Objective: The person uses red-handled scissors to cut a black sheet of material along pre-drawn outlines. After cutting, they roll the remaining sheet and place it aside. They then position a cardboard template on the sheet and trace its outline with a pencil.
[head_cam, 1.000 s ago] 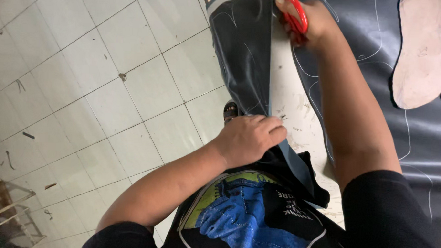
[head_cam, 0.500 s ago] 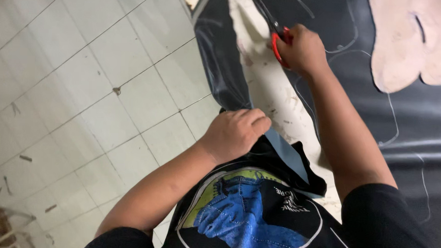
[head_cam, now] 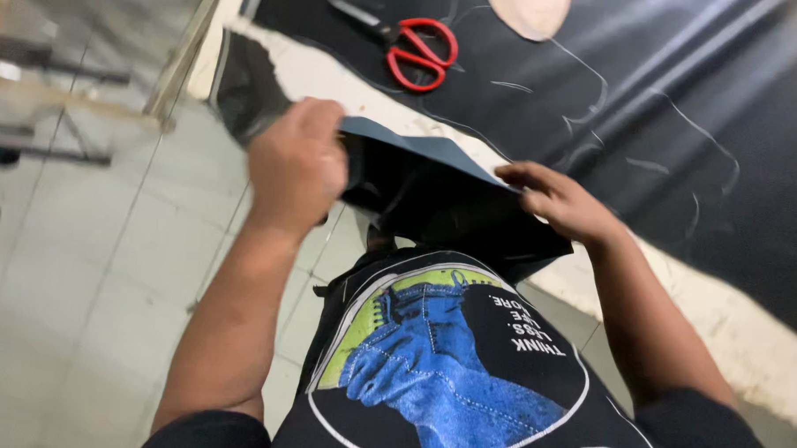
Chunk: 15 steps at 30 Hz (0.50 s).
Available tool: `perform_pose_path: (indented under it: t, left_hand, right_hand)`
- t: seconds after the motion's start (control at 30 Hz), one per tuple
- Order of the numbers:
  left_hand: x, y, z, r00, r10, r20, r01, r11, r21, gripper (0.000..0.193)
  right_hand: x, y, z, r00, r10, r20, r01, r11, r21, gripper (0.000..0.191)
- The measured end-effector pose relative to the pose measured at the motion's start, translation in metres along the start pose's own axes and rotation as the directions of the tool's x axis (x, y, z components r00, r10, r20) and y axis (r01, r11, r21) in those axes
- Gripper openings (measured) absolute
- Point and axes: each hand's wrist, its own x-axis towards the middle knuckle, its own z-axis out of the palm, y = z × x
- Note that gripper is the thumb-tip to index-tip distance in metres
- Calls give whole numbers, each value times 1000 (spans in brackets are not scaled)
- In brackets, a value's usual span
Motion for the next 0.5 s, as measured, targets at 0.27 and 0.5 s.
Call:
perform_pose_path:
  t: [0.27,0.5]
  left_hand:
    - [54,-4,-57,947,291,-140,-306,946,-108,13]
    - [95,-7,-88,880,441,-177,-466,874,-138,8]
  right_hand:
    - [-94,66,106,636,264,-725,-556,809,-193,29]
    - [-248,3,61,536,309,-785,-653,741,-155,22]
